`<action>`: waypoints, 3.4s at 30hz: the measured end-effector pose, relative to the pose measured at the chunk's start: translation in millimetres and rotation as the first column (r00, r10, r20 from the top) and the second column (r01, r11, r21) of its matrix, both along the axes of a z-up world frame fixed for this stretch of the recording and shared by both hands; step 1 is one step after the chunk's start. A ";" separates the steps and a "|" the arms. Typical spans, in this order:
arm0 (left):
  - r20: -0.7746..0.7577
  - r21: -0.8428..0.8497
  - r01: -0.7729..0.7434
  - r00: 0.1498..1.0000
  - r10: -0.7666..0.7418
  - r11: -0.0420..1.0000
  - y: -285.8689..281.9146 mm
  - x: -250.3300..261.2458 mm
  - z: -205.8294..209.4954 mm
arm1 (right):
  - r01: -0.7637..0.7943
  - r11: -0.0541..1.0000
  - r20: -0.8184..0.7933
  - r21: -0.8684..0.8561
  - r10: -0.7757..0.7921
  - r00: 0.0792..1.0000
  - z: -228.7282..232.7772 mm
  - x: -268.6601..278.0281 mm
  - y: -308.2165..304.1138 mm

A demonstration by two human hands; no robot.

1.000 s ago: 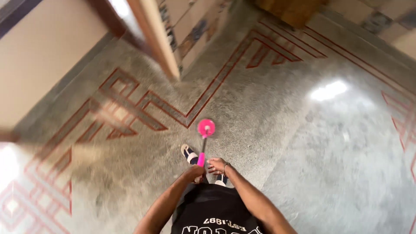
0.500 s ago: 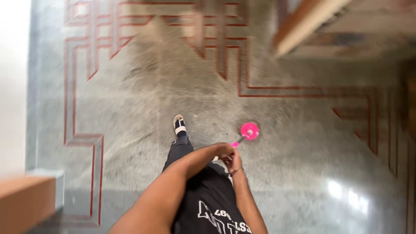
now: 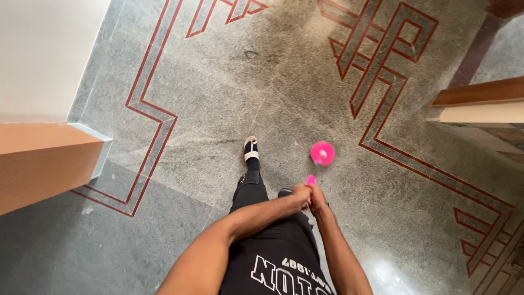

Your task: The person is mopping the tiled floor in a hallway using a pink mop.

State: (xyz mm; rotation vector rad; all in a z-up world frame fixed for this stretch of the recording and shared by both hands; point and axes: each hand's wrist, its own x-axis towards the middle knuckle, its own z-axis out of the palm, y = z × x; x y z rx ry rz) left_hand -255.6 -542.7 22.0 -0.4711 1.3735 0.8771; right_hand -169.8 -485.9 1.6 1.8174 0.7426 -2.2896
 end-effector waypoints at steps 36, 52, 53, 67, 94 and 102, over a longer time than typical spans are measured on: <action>-0.029 0.274 0.245 0.969 -0.247 0.930 93.3 192.9 -37.4 | 0.415 0.890 -0.346 -0.188 -0.455 0.821 -49.7 229.4 42.7; 0.094 0.117 -0.015 0.996 0.004 0.993 107.4 277.1 -78.8 | 0.276 0.945 -0.065 -0.177 -0.291 0.954 -7.1 261.0 87.8; 0.056 0.112 -0.091 0.995 0.085 0.990 95.4 259.9 -68.0 | 0.223 0.962 -0.042 -0.157 -0.233 0.972 -7.2 248.7 79.0; -0.263 0.146 -0.668 0.685 0.680 0.730 -224.0 26.7 -43.9 | -0.635 0.772 0.019 0.000 0.635 0.772 1.7 -63.6 -166.8; -0.136 0.254 0.156 0.983 -0.124 0.955 -123.5 211.3 25.6 | -0.180 0.976 -0.219 -0.127 0.149 0.964 13.8 213.2 -74.8; 0.338 0.346 0.389 0.797 -0.500 0.854 -45.4 315.6 -56.4 | 0.255 0.947 -0.145 -0.196 -0.285 0.948 19.4 380.9 -67.2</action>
